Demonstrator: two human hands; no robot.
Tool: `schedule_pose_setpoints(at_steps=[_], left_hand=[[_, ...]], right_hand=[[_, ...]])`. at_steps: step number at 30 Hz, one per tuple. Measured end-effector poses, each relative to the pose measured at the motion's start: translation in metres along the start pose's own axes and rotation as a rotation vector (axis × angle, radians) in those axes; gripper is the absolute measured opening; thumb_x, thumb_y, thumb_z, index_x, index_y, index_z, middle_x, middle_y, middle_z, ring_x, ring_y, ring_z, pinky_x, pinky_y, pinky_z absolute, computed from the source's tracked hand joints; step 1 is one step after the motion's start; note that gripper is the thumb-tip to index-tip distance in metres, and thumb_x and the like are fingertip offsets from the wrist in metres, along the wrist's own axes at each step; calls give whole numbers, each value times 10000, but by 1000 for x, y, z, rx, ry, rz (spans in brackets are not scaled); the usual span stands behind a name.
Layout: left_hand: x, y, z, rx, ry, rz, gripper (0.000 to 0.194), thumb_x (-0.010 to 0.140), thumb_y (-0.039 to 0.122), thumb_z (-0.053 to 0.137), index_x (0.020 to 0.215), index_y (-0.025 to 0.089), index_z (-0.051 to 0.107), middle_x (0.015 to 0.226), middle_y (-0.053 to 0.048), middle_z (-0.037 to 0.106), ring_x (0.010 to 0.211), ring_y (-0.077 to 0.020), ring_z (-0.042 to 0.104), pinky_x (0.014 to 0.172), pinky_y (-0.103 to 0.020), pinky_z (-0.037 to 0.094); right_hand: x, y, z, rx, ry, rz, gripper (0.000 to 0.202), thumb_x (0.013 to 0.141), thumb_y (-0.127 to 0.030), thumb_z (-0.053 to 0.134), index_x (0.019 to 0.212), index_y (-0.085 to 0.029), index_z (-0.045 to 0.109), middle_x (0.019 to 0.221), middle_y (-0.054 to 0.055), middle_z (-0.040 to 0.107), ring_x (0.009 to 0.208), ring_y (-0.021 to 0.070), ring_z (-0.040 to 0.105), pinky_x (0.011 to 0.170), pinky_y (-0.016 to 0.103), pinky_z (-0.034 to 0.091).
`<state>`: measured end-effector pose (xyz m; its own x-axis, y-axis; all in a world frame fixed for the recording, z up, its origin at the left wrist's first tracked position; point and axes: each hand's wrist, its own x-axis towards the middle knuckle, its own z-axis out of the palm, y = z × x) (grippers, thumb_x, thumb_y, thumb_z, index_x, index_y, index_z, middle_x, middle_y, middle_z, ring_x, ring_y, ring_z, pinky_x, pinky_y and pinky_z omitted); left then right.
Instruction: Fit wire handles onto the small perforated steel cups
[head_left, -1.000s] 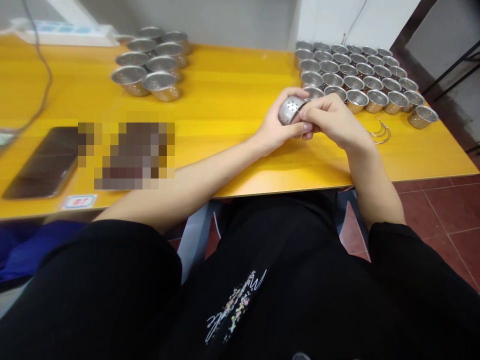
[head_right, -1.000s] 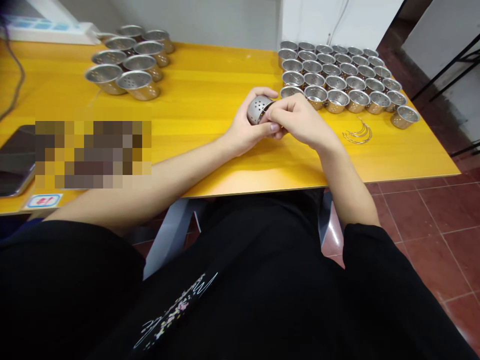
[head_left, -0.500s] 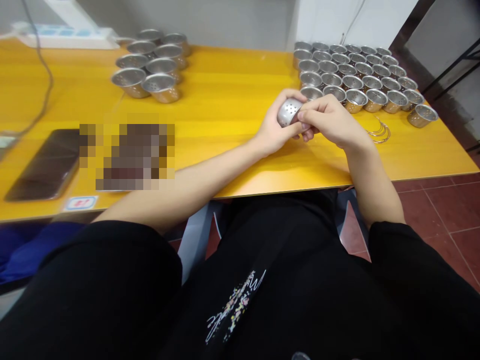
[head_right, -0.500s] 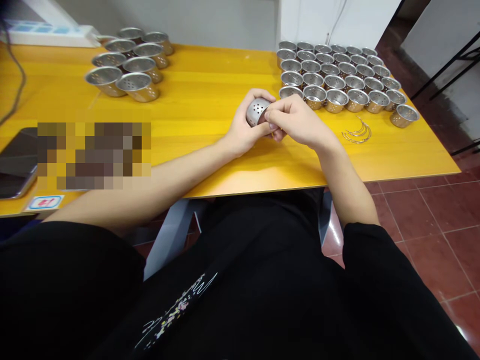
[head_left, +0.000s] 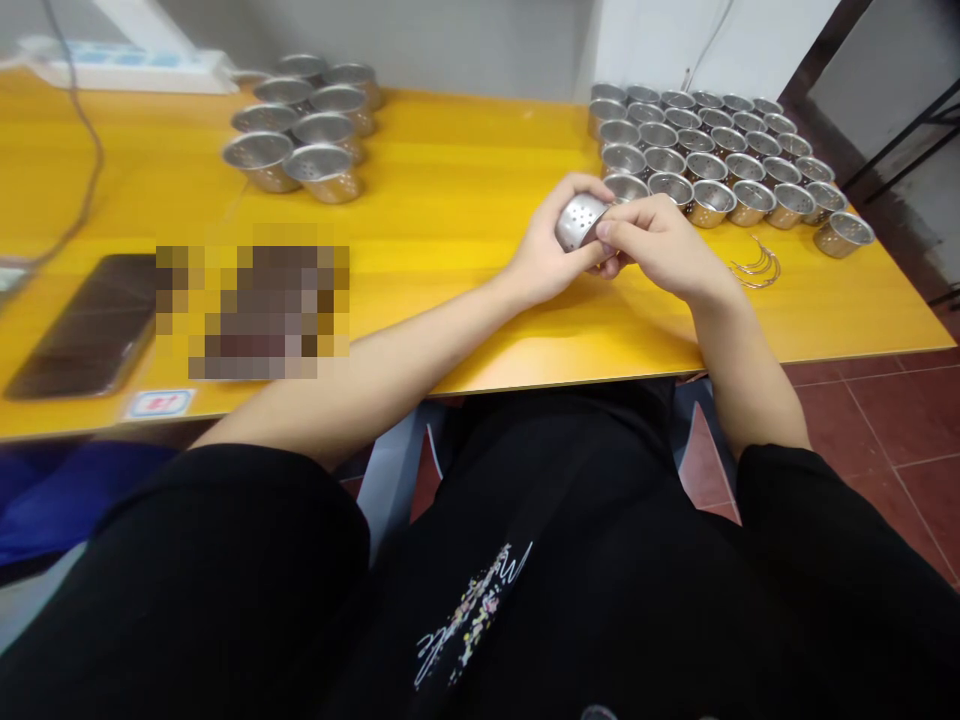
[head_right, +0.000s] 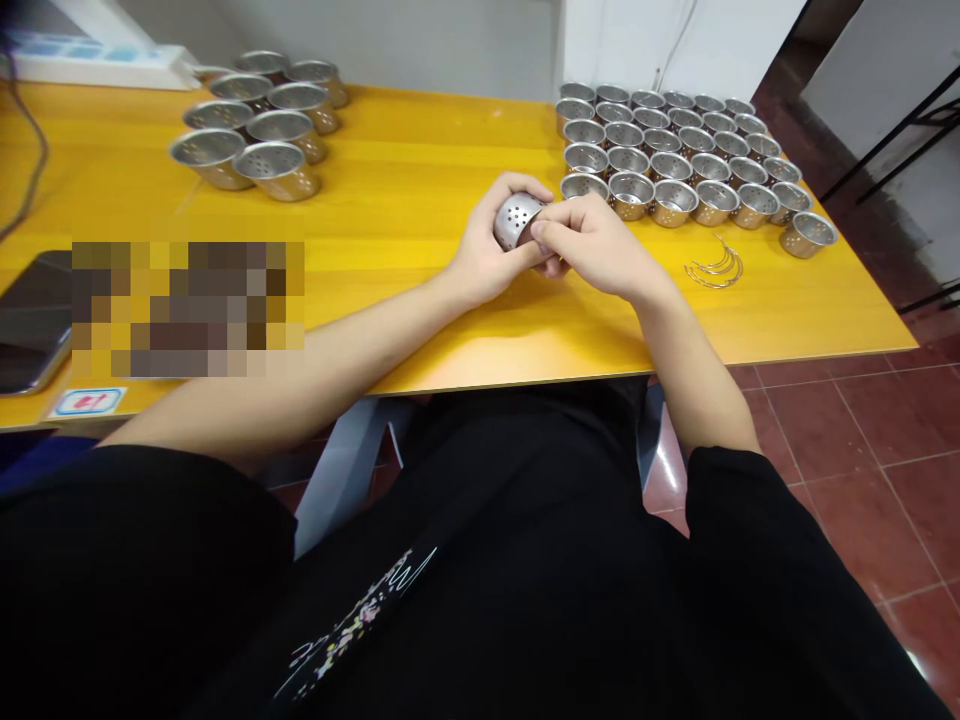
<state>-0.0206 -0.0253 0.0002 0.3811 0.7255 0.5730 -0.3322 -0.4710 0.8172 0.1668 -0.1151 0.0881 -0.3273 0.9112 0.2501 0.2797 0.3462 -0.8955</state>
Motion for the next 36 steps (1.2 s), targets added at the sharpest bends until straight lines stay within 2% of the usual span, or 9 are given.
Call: schedule_pose_setpoints(at_steps=[3, 7, 11, 17, 20, 27, 32, 36], left_hand=[[3, -3, -4, 29, 16, 17, 890, 730, 880, 1231, 1241, 278, 821, 1160, -84, 849, 1129, -312, 835, 1019, -427, 730], [2, -6, -5, 30, -10, 21, 852, 771, 836, 1221, 1252, 278, 794, 1122, -72, 825, 1005, -280, 815, 927, -409, 709], [0, -7, -5, 23, -41, 8, 834, 785, 815, 1199, 1257, 279, 767, 1132, -76, 820, 900, -250, 774, 847, -394, 682], [0, -10, -7, 39, -57, 23, 810, 806, 805, 1172, 1255, 268, 766, 1188, -99, 815, 957, -263, 795, 908, -410, 700], [-2, -8, -7, 38, -81, 17, 825, 814, 844, 1162, 1248, 258, 777, 1186, -89, 807, 954, -252, 801, 881, -383, 699], [-5, -5, -6, 23, -123, -40, 903, 803, 913, 1164, 1275, 242, 788, 1166, -82, 792, 849, -226, 810, 826, -397, 723], [-5, -9, -7, 20, -124, -63, 900, 793, 909, 1170, 1272, 248, 791, 1123, -74, 777, 884, -255, 823, 887, -440, 732], [-3, -15, -10, 74, -117, -36, 898, 771, 901, 1181, 1249, 240, 806, 1171, -102, 781, 1066, -328, 846, 1044, -510, 727]], right_hand=[[0, 2, 0, 6, -4, 2, 433, 1129, -368, 927, 753, -232, 763, 761, 48, 799, 739, 184, 735, 765, 305, 679], [0, 2, 0, 9, 36, 28, 414, 1122, -370, 961, 788, -212, 775, 818, 56, 823, 778, 169, 758, 784, 271, 675], [0, 2, 1, -39, 34, 18, 393, 1125, -345, 929, 780, -214, 794, 818, 57, 827, 778, 181, 749, 776, 289, 672], [-2, 3, 0, -93, 6, 2, 428, 1107, -394, 917, 731, -244, 778, 757, 48, 798, 758, 216, 726, 803, 358, 690], [-3, 1, -1, -104, -8, 28, 448, 1093, -414, 928, 714, -254, 750, 721, 41, 768, 761, 230, 719, 797, 371, 678], [-2, 2, -5, -105, -77, 64, 408, 1104, -329, 869, 723, -241, 752, 704, 20, 749, 682, 183, 636, 765, 363, 598], [-2, 0, -6, -79, -79, 91, 445, 1096, -325, 910, 704, -228, 721, 709, 22, 765, 687, 165, 654, 805, 349, 619], [-2, 1, -8, -61, -88, 102, 458, 1102, -341, 957, 717, -223, 737, 716, 27, 784, 684, 163, 678, 767, 332, 623]])
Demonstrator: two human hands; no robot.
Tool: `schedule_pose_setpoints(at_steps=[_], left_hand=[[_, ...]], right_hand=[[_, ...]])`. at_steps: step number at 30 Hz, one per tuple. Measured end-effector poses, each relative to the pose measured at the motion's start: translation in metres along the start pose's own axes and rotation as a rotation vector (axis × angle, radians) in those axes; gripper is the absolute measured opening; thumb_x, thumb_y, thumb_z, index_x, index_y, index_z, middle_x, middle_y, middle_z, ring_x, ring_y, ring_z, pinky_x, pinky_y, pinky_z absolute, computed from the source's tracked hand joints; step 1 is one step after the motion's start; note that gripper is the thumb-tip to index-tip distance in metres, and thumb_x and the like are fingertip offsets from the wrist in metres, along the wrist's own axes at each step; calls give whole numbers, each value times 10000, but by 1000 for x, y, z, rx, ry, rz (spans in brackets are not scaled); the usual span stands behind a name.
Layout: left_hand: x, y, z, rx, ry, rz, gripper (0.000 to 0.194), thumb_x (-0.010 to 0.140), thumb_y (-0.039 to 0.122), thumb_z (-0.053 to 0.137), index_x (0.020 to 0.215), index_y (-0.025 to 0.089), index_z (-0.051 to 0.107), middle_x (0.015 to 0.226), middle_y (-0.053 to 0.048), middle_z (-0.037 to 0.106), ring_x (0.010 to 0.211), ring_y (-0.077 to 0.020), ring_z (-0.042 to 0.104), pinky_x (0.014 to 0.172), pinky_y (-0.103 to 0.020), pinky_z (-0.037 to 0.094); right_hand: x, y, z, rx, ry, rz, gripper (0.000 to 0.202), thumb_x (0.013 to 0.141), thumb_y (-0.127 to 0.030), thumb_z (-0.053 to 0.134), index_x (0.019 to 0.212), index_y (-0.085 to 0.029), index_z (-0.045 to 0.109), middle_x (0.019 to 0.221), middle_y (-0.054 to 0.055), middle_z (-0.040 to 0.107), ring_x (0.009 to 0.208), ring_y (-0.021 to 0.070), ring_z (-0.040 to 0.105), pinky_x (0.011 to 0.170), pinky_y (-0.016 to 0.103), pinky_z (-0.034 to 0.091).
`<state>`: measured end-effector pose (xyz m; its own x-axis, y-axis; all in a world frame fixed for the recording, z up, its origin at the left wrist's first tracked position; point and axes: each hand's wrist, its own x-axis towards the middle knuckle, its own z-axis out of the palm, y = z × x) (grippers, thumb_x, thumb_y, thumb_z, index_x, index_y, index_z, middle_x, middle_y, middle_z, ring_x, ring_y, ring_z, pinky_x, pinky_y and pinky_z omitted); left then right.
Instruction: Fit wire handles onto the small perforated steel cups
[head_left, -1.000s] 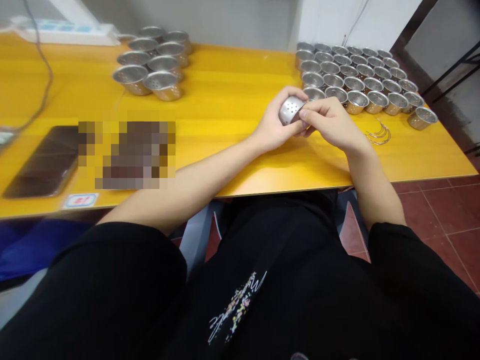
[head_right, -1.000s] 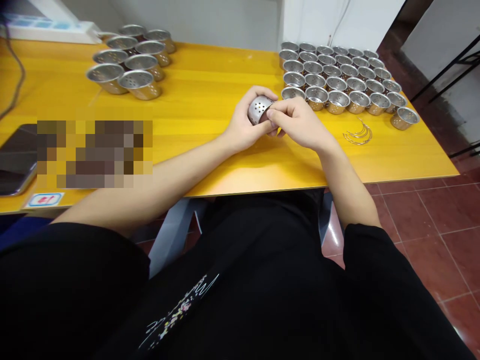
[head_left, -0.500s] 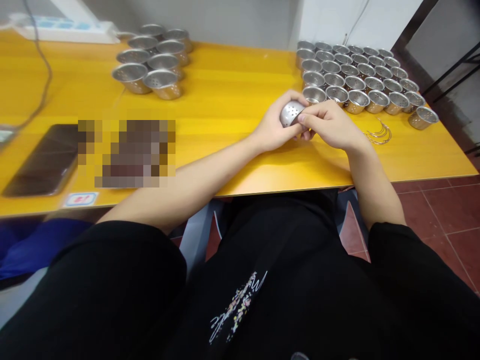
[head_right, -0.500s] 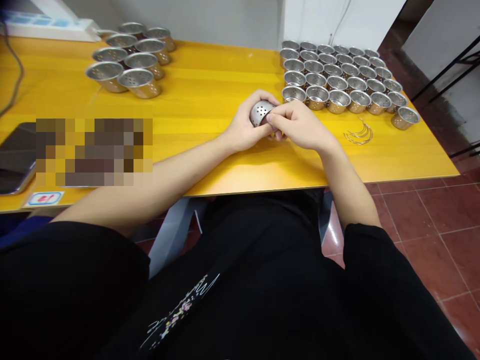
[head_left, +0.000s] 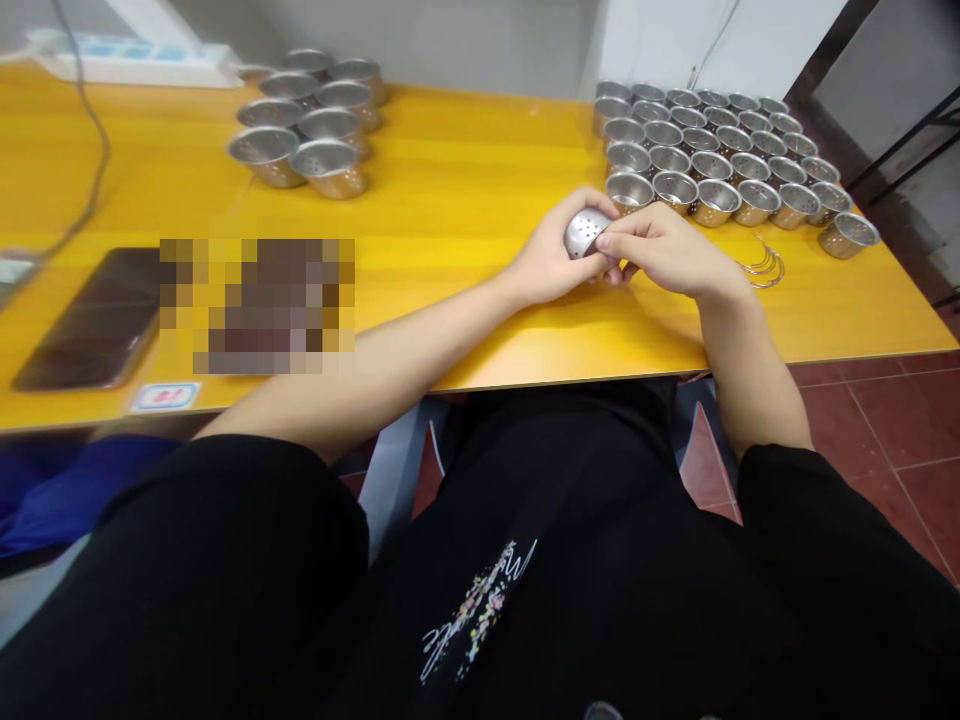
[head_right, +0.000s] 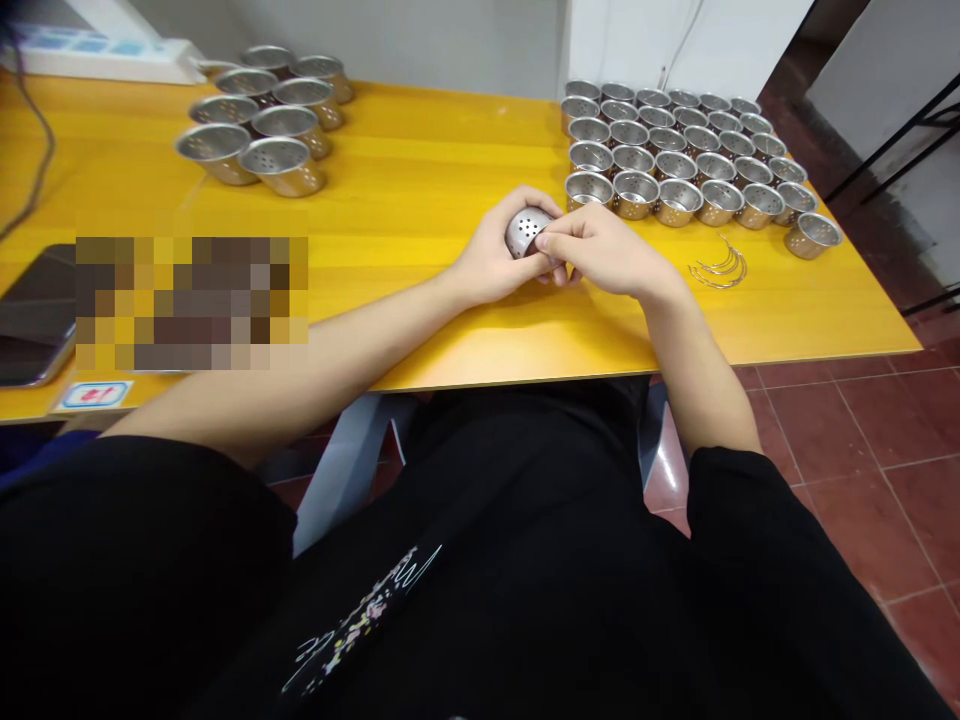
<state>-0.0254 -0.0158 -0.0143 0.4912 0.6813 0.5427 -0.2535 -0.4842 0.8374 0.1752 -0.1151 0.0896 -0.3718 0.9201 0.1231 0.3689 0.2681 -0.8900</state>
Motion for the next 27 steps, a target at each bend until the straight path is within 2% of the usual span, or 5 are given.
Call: schedule_pose_setpoints(at_steps=[6, 10, 16, 22, 27], left_hand=[[1, -5, -3, 54, 1, 47, 859, 784, 881, 1170, 1232, 235, 825, 1140, -93, 779, 1106, -345, 827, 1112, -533, 698], [2, -3, -4, 51, -1, 51, 854, 767, 871, 1174, 1225, 230, 843, 1151, -101, 811, 1049, -318, 818, 1087, -495, 696], [3, -4, -4, 94, -28, 95, 804, 866, 904, 1097, 1249, 241, 855, 1188, -109, 851, 1017, -294, 812, 1036, -459, 707], [0, -2, -5, 117, -51, 73, 905, 888, 1000, 1043, 1314, 228, 839, 1222, -122, 849, 1028, -296, 844, 1048, -481, 727], [-3, 8, -6, 153, -73, 42, 830, 929, 908, 1044, 1348, 231, 810, 1315, -139, 859, 1125, -311, 868, 1109, -483, 722]], right_hand=[[3, 9, -5, 12, -35, 17, 428, 1102, -357, 1016, 759, -230, 793, 723, 18, 797, 688, 185, 736, 712, 336, 632], [3, 11, -6, -2, -63, 6, 428, 1137, -352, 1000, 770, -222, 822, 747, 28, 825, 687, 174, 741, 693, 315, 629], [3, 9, -5, -46, -76, 37, 455, 1199, -348, 941, 776, -208, 848, 773, 55, 839, 694, 174, 758, 696, 322, 636], [2, 7, -6, -95, -61, 60, 466, 1173, -474, 979, 812, -221, 827, 751, 38, 808, 692, 188, 742, 710, 351, 669], [2, 4, -4, -148, -48, 61, 472, 1155, -528, 981, 830, -239, 800, 751, 41, 801, 755, 223, 757, 764, 374, 706]])
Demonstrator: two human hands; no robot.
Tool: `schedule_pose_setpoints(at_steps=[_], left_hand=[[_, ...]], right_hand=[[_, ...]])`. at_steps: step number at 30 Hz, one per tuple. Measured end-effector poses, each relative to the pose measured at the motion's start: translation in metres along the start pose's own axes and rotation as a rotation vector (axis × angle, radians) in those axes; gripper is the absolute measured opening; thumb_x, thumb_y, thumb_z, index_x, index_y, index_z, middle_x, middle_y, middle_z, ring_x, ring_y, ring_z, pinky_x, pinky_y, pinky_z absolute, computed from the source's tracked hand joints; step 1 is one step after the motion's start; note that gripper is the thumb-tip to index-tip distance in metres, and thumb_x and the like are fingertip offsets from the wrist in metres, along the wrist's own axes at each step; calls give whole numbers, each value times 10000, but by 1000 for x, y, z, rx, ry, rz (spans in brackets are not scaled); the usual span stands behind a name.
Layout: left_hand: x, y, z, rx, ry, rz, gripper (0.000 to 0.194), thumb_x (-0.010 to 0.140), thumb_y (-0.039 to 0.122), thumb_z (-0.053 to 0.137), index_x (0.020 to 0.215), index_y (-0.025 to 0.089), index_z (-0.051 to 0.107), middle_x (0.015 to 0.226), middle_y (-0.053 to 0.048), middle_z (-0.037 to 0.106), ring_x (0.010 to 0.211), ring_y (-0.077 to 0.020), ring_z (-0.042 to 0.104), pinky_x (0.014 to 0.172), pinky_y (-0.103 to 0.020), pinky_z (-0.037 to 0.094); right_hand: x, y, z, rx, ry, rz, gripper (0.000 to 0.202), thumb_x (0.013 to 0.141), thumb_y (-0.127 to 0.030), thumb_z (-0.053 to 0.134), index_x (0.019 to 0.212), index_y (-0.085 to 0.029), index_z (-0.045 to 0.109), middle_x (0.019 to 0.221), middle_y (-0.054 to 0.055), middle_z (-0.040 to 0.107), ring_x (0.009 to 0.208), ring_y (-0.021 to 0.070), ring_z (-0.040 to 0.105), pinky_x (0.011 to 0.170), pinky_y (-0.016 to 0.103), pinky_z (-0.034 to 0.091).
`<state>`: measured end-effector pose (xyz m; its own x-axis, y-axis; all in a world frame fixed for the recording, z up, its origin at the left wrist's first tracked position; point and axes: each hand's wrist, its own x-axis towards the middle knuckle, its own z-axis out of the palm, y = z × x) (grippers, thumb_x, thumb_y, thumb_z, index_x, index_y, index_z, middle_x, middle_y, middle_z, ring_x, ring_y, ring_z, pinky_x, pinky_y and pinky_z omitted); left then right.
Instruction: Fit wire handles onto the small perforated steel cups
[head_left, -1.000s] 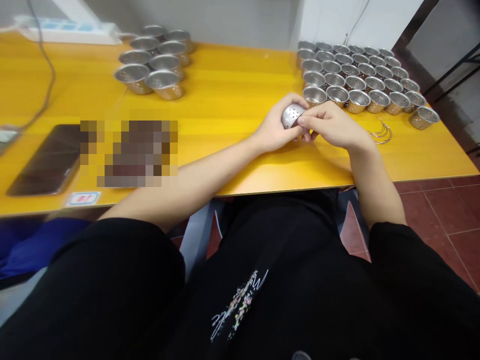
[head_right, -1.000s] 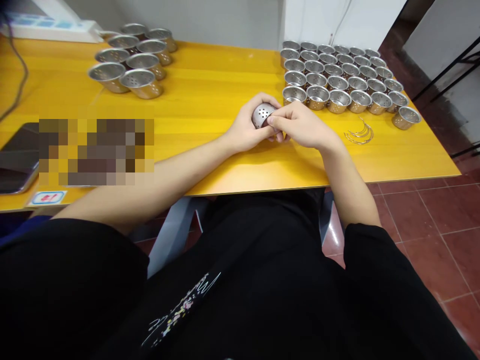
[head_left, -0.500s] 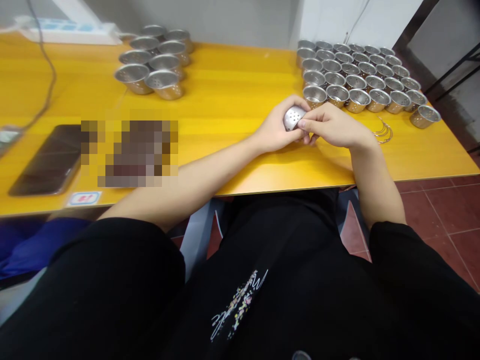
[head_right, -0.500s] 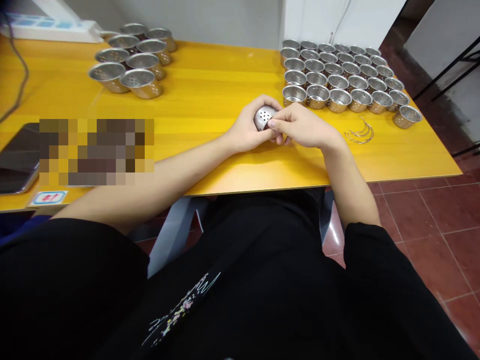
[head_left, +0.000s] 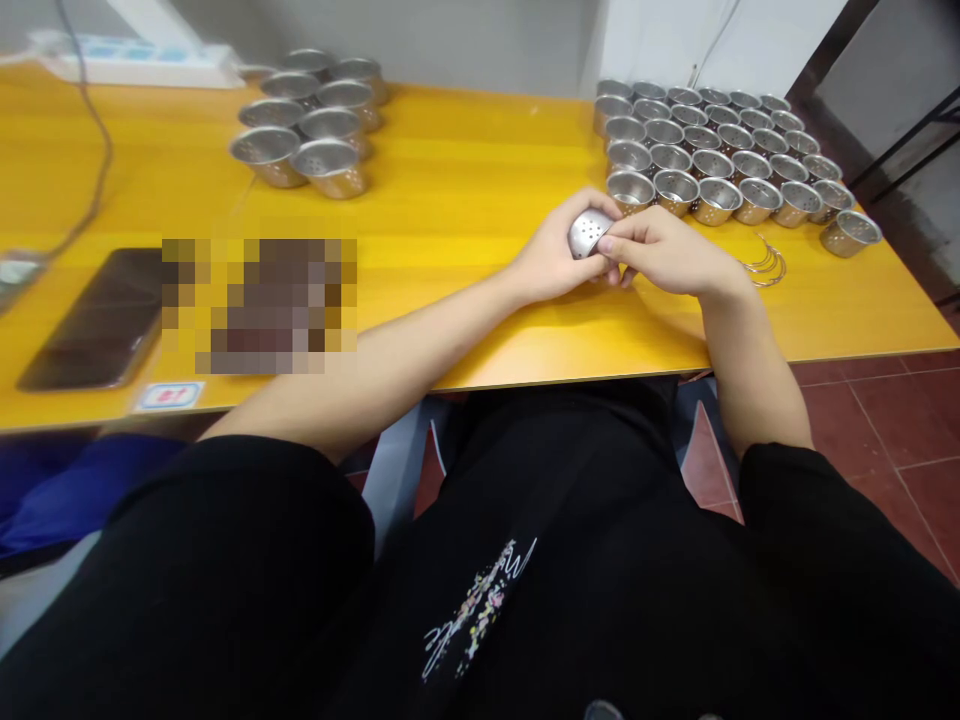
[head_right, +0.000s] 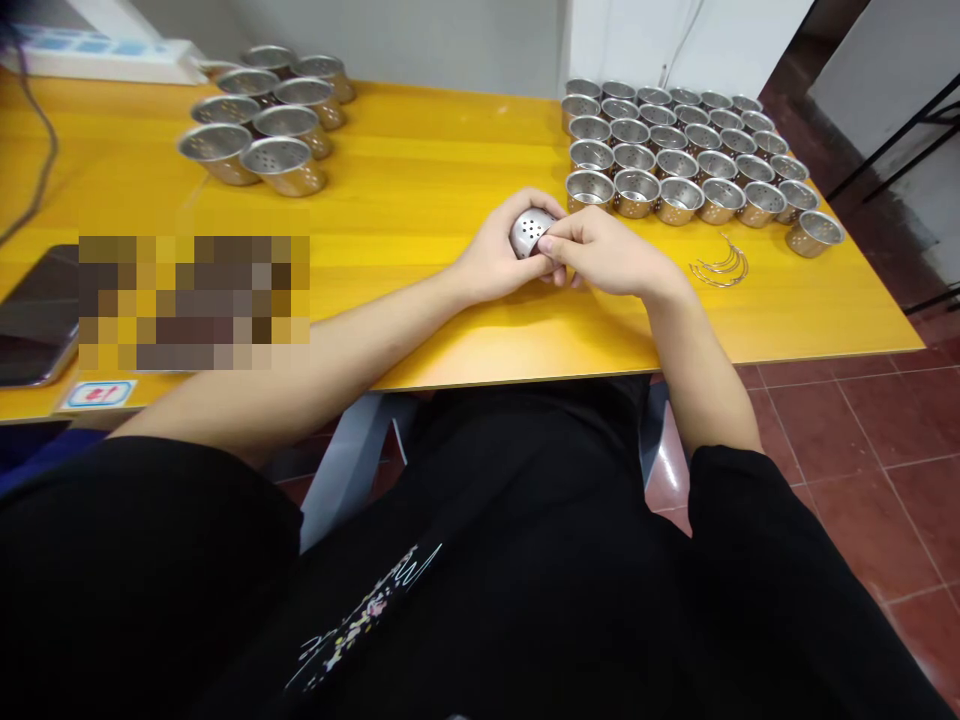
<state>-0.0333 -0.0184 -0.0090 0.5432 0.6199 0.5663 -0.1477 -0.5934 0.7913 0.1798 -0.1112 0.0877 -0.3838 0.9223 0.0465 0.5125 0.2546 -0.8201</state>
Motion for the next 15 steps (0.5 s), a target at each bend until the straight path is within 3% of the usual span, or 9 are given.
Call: schedule_pose_setpoints(at_steps=[10, 15], left_hand=[[1, 10, 2, -101, 47, -145, 719, 786, 477, 1152, 1346, 226, 778, 1236, -115, 826, 1317, -425, 878, 1246, -594, 695], [1, 17, 4, -165, 79, -191, 702, 688, 325, 1116, 1291, 237, 769, 1236, -97, 800, 1317, -419, 853, 1238, -571, 675]], right_hand=[[5, 6, 5, -72, 46, -96, 469, 1207, -515, 892, 852, -230, 777, 841, 69, 818, 803, 229, 730, 832, 385, 677], [4, 9, 3, -142, 47, -131, 425, 1175, -417, 865, 825, -230, 713, 799, 40, 736, 805, 219, 672, 809, 380, 610]])
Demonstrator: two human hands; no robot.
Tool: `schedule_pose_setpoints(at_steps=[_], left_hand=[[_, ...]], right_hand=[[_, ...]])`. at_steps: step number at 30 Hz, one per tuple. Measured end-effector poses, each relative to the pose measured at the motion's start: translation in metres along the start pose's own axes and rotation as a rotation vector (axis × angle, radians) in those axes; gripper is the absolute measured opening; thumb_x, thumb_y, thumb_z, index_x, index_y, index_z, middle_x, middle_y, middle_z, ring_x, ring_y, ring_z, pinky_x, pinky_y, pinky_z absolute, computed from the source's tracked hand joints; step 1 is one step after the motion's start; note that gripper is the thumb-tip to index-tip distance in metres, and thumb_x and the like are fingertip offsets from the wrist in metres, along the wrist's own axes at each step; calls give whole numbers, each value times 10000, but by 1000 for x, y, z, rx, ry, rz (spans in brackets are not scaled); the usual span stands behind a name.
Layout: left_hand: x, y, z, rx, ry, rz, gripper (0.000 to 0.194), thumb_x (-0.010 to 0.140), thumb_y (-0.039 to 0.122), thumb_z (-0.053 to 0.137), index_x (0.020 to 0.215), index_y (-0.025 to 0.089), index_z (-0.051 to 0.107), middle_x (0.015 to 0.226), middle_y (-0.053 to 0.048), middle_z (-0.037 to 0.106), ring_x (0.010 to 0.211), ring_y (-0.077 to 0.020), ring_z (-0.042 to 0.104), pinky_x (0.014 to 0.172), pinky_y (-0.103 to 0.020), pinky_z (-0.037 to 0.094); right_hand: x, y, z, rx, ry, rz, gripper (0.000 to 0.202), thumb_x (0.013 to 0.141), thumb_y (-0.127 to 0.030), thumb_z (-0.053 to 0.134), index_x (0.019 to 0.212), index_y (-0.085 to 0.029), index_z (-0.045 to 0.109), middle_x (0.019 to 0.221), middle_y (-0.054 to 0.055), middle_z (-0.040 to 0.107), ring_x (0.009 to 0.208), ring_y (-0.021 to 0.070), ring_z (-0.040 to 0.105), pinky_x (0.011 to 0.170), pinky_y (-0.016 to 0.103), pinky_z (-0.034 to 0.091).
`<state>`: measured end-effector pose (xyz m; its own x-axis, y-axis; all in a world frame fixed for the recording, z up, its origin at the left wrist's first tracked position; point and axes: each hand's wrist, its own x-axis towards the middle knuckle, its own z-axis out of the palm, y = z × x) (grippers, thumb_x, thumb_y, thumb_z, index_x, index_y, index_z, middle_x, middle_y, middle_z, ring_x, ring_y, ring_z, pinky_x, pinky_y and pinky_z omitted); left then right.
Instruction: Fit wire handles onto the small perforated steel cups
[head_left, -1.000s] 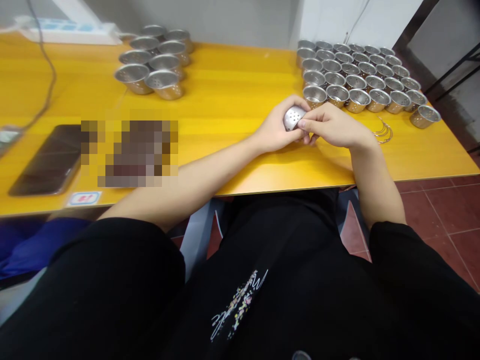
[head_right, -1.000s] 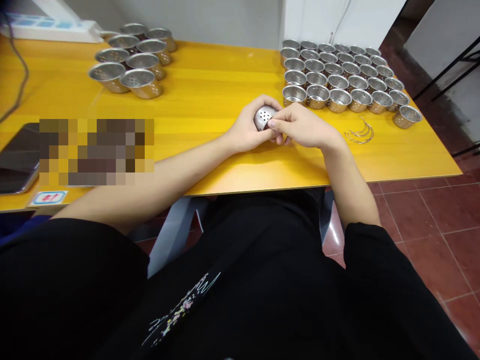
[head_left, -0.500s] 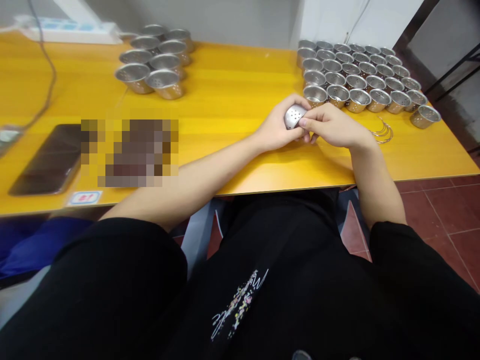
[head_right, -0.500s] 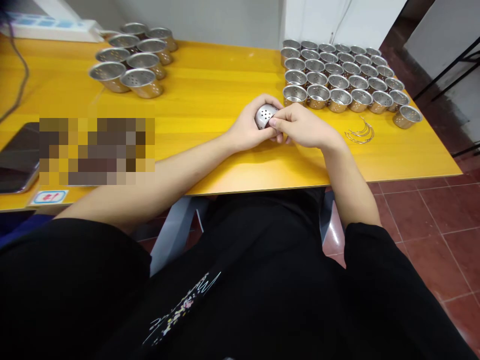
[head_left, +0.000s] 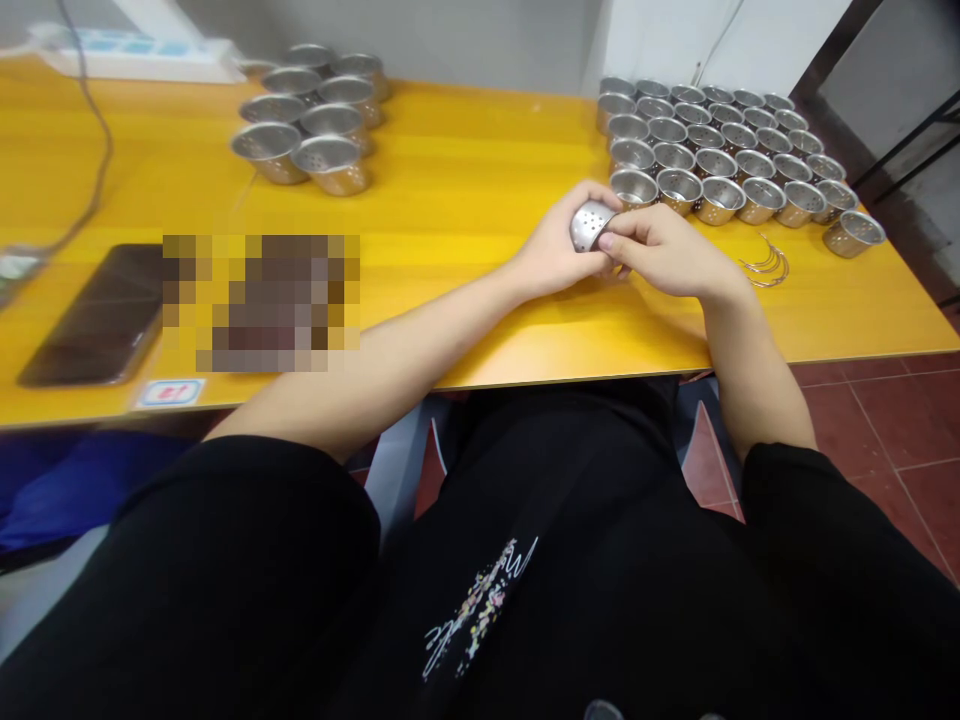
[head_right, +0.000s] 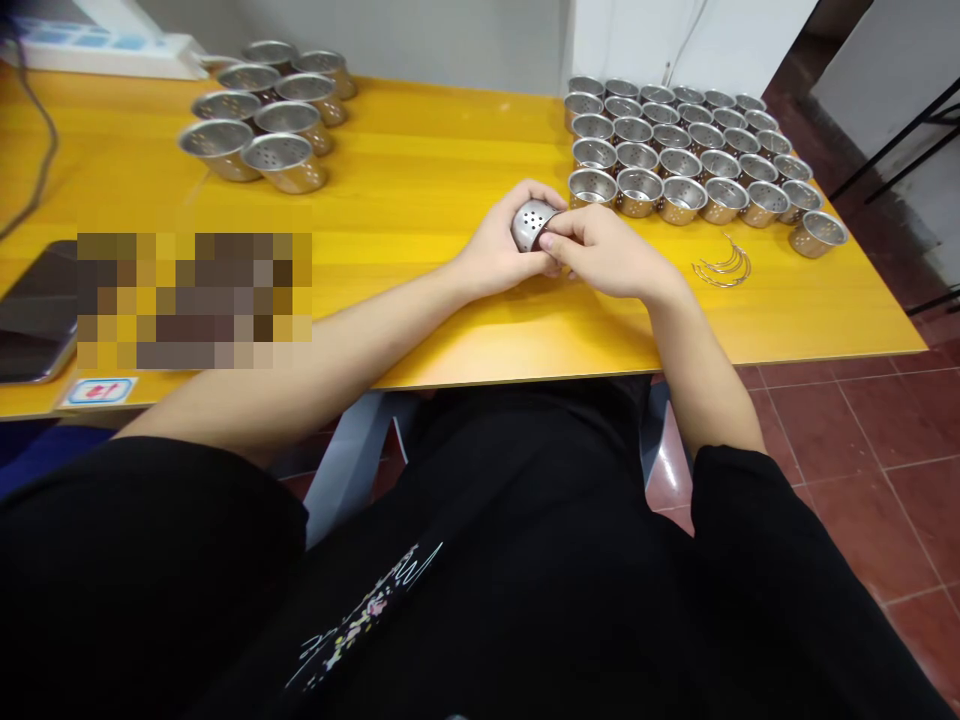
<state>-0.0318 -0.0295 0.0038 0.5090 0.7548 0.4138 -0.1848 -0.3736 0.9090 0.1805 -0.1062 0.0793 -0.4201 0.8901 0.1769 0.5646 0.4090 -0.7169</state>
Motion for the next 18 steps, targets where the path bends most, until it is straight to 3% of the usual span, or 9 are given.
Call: schedule_pose_setpoints(at_steps=[5, 13, 18], left_hand=[[2, 0, 1, -40, 8, -6, 755, 660, 366, 1192, 1269, 247, 762, 1248, -84, 791, 1380, -427, 842, 1234, -552, 676], [0, 2, 4, -191, 37, -46, 887, 642, 461, 1292, 1307, 278, 735, 1310, -76, 811, 1237, -343, 861, 1092, -485, 755], [-7, 13, 10, -328, 63, -157, 968, 668, 559, 1304, 1383, 314, 700, 1326, -44, 821, 1235, -301, 877, 1060, -462, 785]], right_hand=[[1, 1, -3, -56, 30, -7, 395, 1116, -361, 876, 795, -237, 682, 735, 21, 640, 815, 231, 635, 796, 392, 603], [6, 13, 0, -40, 427, -39, 256, 1033, -493, 1023, 996, -270, 904, 958, 97, 883, 951, 354, 841, 927, 542, 767], [5, 12, 0, -108, 449, -118, 243, 1062, -485, 1034, 981, -304, 893, 1021, 114, 923, 1022, 379, 876, 1055, 571, 769]])
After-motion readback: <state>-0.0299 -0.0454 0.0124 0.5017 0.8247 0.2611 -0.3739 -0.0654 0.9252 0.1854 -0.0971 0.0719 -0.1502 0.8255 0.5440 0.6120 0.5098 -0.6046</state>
